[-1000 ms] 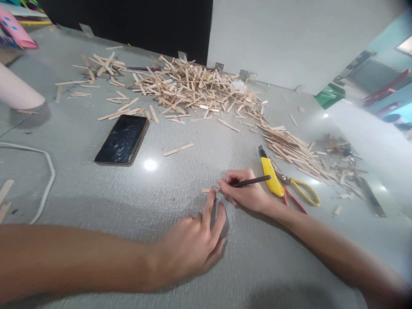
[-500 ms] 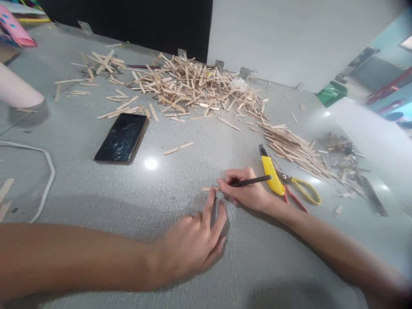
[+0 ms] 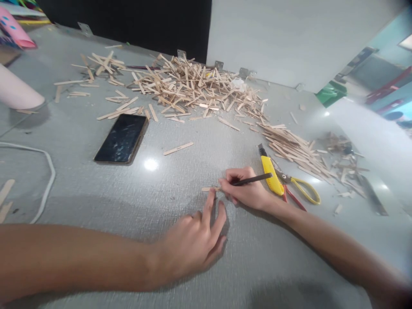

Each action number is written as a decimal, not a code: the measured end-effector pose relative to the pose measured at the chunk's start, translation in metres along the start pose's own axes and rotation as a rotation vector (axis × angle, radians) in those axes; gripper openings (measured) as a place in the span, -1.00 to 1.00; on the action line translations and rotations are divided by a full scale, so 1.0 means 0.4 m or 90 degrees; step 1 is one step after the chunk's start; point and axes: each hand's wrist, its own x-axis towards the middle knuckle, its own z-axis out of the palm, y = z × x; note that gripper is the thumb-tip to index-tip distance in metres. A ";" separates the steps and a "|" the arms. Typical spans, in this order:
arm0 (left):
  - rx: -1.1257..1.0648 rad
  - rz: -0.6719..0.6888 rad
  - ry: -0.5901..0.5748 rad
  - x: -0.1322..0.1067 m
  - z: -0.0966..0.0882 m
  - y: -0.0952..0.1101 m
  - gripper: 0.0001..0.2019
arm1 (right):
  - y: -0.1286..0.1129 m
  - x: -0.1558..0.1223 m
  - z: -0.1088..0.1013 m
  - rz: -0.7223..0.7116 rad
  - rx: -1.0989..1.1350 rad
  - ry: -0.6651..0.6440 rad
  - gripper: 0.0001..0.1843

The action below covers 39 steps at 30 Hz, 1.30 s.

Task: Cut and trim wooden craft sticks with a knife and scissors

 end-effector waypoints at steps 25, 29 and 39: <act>0.005 -0.004 0.019 0.000 0.012 -0.001 -0.40 | 0.001 -0.001 -0.005 0.003 -0.006 -0.004 -0.54; 0.010 -0.006 0.012 -0.002 0.012 0.002 -0.39 | 0.001 0.001 -0.006 0.003 0.003 -0.007 -0.54; 0.015 0.002 0.012 -0.004 0.009 0.000 -0.40 | -0.007 -0.002 -0.007 0.023 0.008 -0.015 -0.56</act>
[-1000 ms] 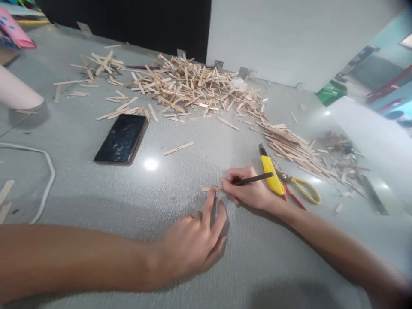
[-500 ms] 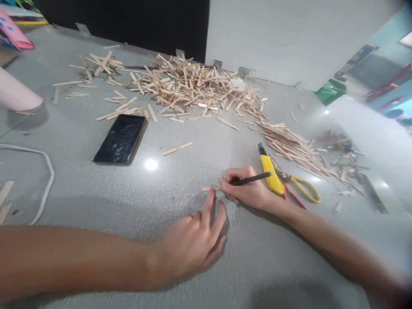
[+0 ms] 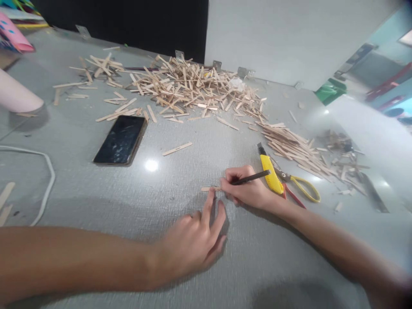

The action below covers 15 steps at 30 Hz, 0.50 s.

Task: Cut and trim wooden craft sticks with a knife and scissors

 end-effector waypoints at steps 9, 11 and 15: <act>-0.009 -0.003 -0.002 0.001 0.005 -0.001 -0.42 | -0.005 -0.002 0.003 0.033 0.038 0.019 -0.58; -0.013 -0.005 -0.006 0.002 0.005 0.000 -0.41 | -0.003 -0.003 0.006 0.019 0.031 0.033 -0.58; -0.019 -0.007 -0.013 0.002 0.000 0.001 -0.41 | 0.009 -0.001 0.013 0.002 0.017 0.036 -0.55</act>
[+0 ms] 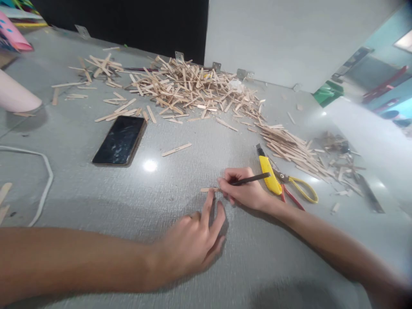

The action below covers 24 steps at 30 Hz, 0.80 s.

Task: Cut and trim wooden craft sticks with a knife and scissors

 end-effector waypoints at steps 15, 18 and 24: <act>-0.011 -0.001 -0.010 0.004 -0.005 -0.002 -0.43 | 0.010 0.008 0.008 0.002 0.032 -0.007 -0.52; -0.008 -0.002 -0.006 0.005 -0.005 -0.002 -0.43 | 0.009 0.008 0.009 -0.003 0.034 -0.006 -0.52; -0.007 -0.001 -0.008 0.003 -0.009 -0.003 -0.42 | 0.008 0.008 0.008 -0.008 0.022 -0.008 -0.50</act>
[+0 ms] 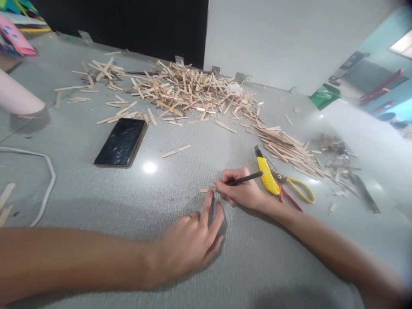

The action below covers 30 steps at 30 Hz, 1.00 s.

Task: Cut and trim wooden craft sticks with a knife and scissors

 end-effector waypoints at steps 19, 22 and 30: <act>0.017 0.002 0.003 0.001 0.001 -0.001 -0.41 | -0.007 0.000 -0.006 -0.016 -0.055 -0.008 -0.53; 0.005 0.001 -0.005 0.001 0.000 -0.002 -0.42 | -0.008 -0.002 -0.013 0.009 -0.016 -0.016 -0.55; -0.011 -0.004 -0.004 0.003 0.006 0.000 -0.41 | 0.001 -0.004 -0.021 0.009 -0.011 -0.020 -0.54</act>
